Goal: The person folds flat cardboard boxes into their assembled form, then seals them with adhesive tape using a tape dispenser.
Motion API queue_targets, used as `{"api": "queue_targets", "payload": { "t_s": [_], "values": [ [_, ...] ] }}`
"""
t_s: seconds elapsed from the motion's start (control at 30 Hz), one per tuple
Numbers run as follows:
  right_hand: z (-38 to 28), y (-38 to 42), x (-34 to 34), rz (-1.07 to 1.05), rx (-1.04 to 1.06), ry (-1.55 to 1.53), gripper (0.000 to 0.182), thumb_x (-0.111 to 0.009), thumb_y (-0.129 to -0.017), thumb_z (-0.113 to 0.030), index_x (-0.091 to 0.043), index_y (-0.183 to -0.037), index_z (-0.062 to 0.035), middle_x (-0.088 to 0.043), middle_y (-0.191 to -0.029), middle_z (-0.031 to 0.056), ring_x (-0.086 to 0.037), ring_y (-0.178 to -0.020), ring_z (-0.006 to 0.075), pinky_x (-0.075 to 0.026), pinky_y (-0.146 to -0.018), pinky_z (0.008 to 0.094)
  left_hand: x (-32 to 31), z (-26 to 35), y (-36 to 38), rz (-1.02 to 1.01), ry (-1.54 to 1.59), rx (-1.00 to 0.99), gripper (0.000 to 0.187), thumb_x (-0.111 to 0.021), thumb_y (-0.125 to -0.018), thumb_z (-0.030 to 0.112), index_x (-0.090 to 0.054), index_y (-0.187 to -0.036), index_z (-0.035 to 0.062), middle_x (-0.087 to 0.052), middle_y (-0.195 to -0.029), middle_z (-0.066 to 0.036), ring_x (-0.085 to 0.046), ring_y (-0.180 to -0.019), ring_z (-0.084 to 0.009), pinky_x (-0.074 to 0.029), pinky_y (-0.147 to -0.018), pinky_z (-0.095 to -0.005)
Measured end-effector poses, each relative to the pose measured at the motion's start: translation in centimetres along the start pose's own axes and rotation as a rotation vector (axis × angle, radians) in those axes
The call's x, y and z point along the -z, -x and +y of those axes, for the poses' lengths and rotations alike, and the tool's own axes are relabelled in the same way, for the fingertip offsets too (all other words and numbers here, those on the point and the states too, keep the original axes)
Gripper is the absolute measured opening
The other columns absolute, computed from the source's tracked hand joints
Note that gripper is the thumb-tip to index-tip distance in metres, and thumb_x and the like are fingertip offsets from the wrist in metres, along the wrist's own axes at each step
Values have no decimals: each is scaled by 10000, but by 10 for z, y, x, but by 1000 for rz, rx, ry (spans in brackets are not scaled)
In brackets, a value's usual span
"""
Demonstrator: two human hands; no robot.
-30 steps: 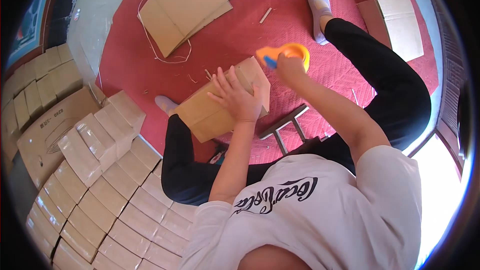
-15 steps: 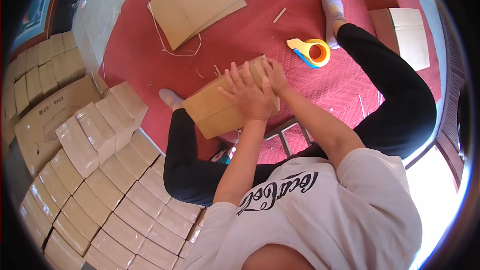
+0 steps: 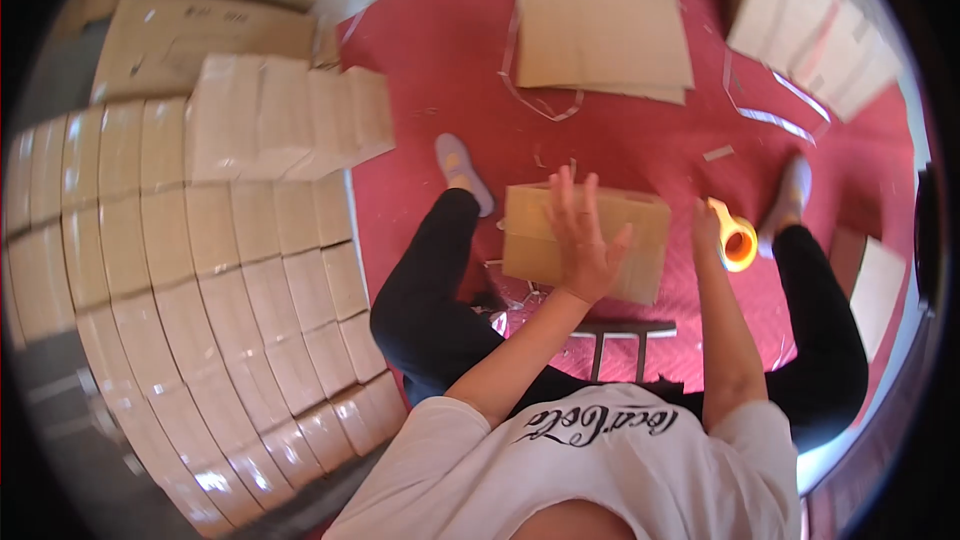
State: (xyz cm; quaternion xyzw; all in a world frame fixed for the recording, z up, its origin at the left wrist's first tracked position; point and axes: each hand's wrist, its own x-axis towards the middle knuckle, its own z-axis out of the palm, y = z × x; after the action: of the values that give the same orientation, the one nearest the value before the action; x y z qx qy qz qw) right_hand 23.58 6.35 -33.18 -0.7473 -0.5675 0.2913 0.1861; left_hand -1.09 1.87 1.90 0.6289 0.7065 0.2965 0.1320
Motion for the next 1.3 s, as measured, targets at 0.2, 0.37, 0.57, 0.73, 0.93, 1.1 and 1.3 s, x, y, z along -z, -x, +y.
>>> {"api": "queue_targets", "payload": {
  "t_s": [0.2, 0.37, 0.57, 0.73, 0.93, 1.1, 1.3],
  "values": [
    [-187, 85, 138, -116, -399, -715, 514, -366, -951, -489, -561, -939, -14, -536, -788, 54, -497, -690, 141, -416, -602, 272, 26, -126, 15, -109, 148, 755, 719, -675, -782, 398, -403, -1305, -15, -568, -1179, -208, -559, -1088, -311, -423, -936, -384],
    [-193, 103, 132, -188, -49, -390, 468, -459, -944, -368, -516, -1145, 50, -577, -1074, 166, -546, -995, 265, -405, -888, 351, 55, -126, 12, -173, 544, 721, 784, -765, -697, 372, -438, -1304, -2, -607, -1117, -176, -606, -1002, -284, -468, -876, -359],
    [-301, 122, 202, -177, 25, -715, 390, -483, -944, -260, -473, -1208, 27, -559, -1099, 125, -516, -1003, 191, -383, -905, 301, 118, -98, 6, -65, 423, 439, 950, -798, -653, 297, -290, -1421, 64, -380, -1394, -192, -433, -1250, -275, -371, -1004, -353],
    [-404, 135, 249, -265, 377, -753, 445, -462, -953, -235, -403, -1311, 23, -513, -1228, 134, -470, -1138, 204, -338, -983, 301, 217, -65, 6, 114, 793, 328, 934, -775, -702, 185, -223, -1447, 75, -364, -1404, -177, -406, -1266, -276, -324, -1040, -354],
    [-525, 162, 273, -169, 794, -796, 508, -436, -944, -184, -299, -1403, -14, -367, -1402, 153, -354, -1301, 242, -258, -1077, 371, 311, -52, -5, 719, 1025, 67, 845, -681, -766, -12, -169, -1438, 14, -485, -1244, -122, -489, -1138, -225, -397, -982, -338],
    [-520, 175, 251, -269, 904, -667, 541, -515, -872, -84, -341, -1378, -6, -420, -1370, 147, -422, -1256, 261, -293, -1061, 390, 402, -77, -50, 1185, 656, -85, 845, -679, -784, 43, -136, -1426, -44, -374, -1349, -175, -432, -1200, -253, -373, -1006, -357],
    [-444, 177, 224, -409, 795, -402, 437, -588, -812, -58, -477, -1229, 10, -526, -1171, 173, -531, -1087, 276, -424, -908, 342, 507, -171, -159, 1495, 129, -190, 904, -732, -761, 210, -170, -1424, -37, -210, -1463, -268, -229, -1358, -368, -181, -1116, -430]
  ]
}}
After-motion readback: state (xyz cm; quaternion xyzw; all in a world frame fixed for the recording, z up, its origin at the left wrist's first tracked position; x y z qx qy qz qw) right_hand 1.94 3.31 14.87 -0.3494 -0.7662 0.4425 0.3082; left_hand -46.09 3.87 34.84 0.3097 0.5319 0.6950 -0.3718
